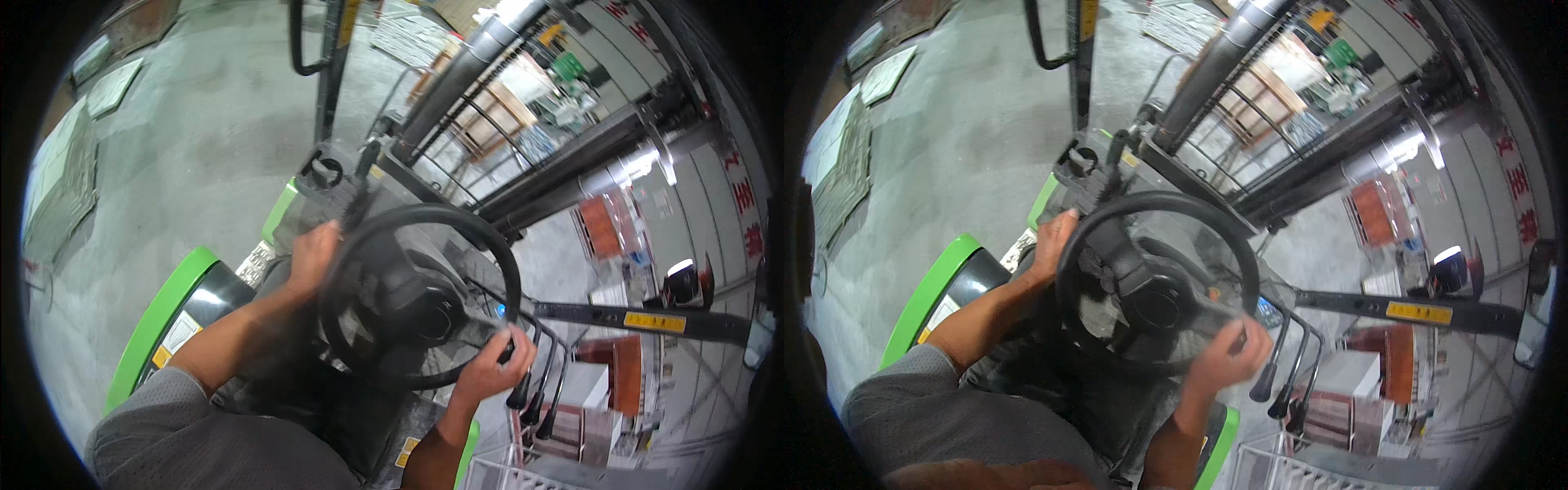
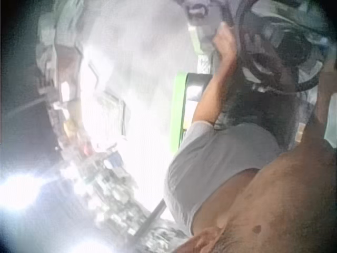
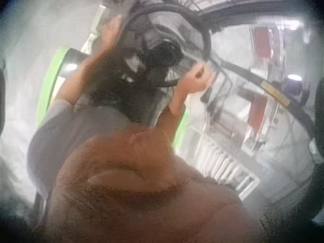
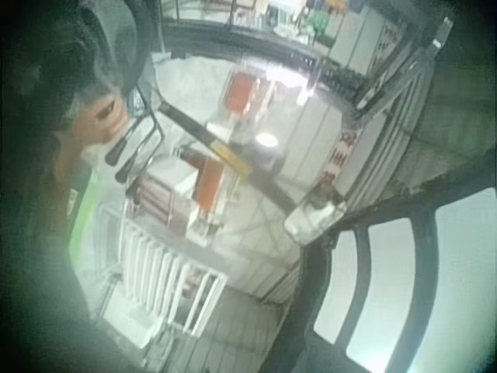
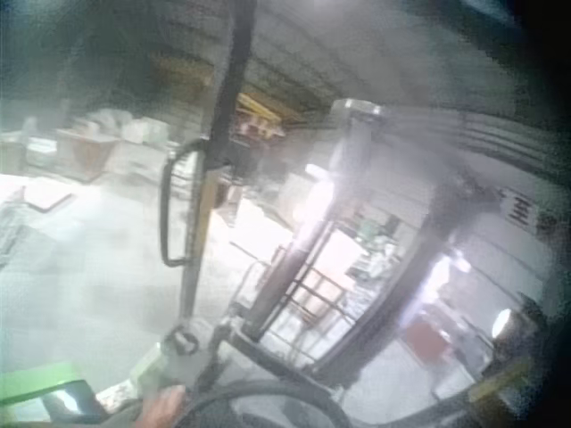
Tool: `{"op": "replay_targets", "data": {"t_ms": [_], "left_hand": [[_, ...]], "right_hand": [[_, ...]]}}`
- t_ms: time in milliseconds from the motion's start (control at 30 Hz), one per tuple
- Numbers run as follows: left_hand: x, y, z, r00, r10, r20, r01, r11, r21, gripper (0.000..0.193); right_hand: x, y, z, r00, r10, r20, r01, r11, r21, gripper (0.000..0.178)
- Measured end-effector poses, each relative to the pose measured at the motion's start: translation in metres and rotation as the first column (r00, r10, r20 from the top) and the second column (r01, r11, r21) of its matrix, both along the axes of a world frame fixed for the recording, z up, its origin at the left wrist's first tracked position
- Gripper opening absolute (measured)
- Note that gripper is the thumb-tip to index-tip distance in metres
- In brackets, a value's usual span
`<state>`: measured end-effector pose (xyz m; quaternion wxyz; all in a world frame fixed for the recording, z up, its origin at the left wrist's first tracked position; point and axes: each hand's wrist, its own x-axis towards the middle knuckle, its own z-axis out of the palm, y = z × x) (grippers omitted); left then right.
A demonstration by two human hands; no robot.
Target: The person operates a forklift inside a warehouse, steering and using the control levers to maneuver the vehicle. The forklift forks are raised and lowered while the person navigates around stacked materials and pallets.
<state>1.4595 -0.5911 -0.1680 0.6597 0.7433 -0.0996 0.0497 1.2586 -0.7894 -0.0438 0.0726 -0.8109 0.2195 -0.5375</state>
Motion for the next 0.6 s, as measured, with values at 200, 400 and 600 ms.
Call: {"op": "replay_targets", "data": {"t_ms": [200,400,600], "left_hand": [[0.009,0.015,0.016,0.992,-0.042,-0.115,0.029,0.994,-0.107,0.045],[0.015,0.036,0.003,0.994,-0.079,-0.076,0.065,0.981,-0.181,0.046],[0.035,0.055,-0.016,0.975,-0.07,-0.21,0.019,0.971,-0.238,0.041]], "right_hand": [[0.07,0.015,0.043,0.991,0.095,0.089,-0.094,0.995,-0.011,0.01],[0.141,0.061,0.05,0.96,0.244,0.14,-0.237,0.969,-0.065,0.009],[0.179,0.153,0.028,0.929,0.37,0.029,-0.367,0.927,-0.081,0.01]]}}
